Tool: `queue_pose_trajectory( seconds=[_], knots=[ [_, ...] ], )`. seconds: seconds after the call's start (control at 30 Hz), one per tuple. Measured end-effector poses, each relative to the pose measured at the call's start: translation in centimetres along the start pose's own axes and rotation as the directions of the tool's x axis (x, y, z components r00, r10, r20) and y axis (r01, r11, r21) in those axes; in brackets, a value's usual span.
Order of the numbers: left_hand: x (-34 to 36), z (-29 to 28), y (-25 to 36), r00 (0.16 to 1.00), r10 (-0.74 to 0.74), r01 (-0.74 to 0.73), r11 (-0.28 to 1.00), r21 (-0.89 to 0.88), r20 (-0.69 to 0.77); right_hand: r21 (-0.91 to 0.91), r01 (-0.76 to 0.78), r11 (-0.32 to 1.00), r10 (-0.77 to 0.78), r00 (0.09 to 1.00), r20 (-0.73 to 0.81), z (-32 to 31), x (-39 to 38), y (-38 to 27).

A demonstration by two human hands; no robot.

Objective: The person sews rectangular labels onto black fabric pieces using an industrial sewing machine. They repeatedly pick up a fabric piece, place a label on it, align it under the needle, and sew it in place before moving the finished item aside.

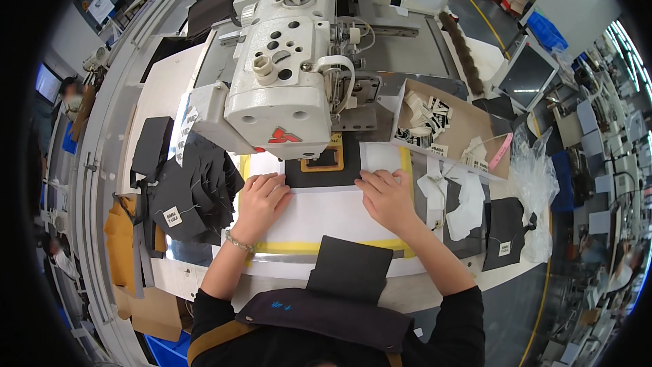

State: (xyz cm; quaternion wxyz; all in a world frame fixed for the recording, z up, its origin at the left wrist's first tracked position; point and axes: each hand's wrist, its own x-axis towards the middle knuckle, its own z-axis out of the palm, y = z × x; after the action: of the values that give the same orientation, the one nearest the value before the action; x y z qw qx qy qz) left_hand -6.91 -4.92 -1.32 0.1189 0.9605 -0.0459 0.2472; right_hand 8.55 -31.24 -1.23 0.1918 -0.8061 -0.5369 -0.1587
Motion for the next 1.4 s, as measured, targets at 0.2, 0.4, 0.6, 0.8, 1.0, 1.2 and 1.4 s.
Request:
queue_pose_trajectory(
  seconds=[0.2, 0.4, 0.6, 0.8, 1.0, 1.2, 1.4],
  knots=[
    [-0.1, 0.1, -0.1, 1.0, -0.006, 0.006, 1.0, 0.0, 0.008, 0.006, -0.029, 1.0, 0.029, 0.998, 0.047, 0.4, 1.6, 0.1],
    [-0.1, 0.0, 0.0, 1.0, -0.023, 0.024, 1.0, -0.019, 0.015, 0.014, -0.031, 0.999, 0.03, 0.995, 0.092, 1.0, 2.4, 1.3],
    [-0.1, 0.0, -0.1, 0.999, -0.041, 0.042, 0.999, -0.035, 0.021, -0.015, -0.036, 0.999, 0.037, 0.996, 0.084, 0.9, 1.6, 1.2],
    [-0.1, 0.0, -0.1, 0.998, -0.047, 0.048, 0.998, -0.036, 0.032, -0.089, -0.025, 0.996, 0.031, 0.997, 0.064, 0.4, 0.4, 0.5],
    [-0.1, 0.2, 0.1, 0.996, -0.058, 0.056, 0.998, 0.03, 0.069, -0.14, -0.008, 0.99, 0.016, 0.998, 0.06, 0.6, 0.8, 0.2],
    [-0.1, 0.2, 0.4, 0.987, -0.063, 0.048, 0.993, 0.106, 0.147, -0.169, -0.071, 0.983, 0.087, 0.992, 0.087, 1.2, 2.5, -0.2],
    [-0.1, 0.2, 0.4, 0.984, -0.074, 0.056, 0.992, 0.113, 0.165, -0.08, -0.168, 0.983, 0.178, 0.974, 0.139, 1.6, 2.5, -0.1]
  ],
)
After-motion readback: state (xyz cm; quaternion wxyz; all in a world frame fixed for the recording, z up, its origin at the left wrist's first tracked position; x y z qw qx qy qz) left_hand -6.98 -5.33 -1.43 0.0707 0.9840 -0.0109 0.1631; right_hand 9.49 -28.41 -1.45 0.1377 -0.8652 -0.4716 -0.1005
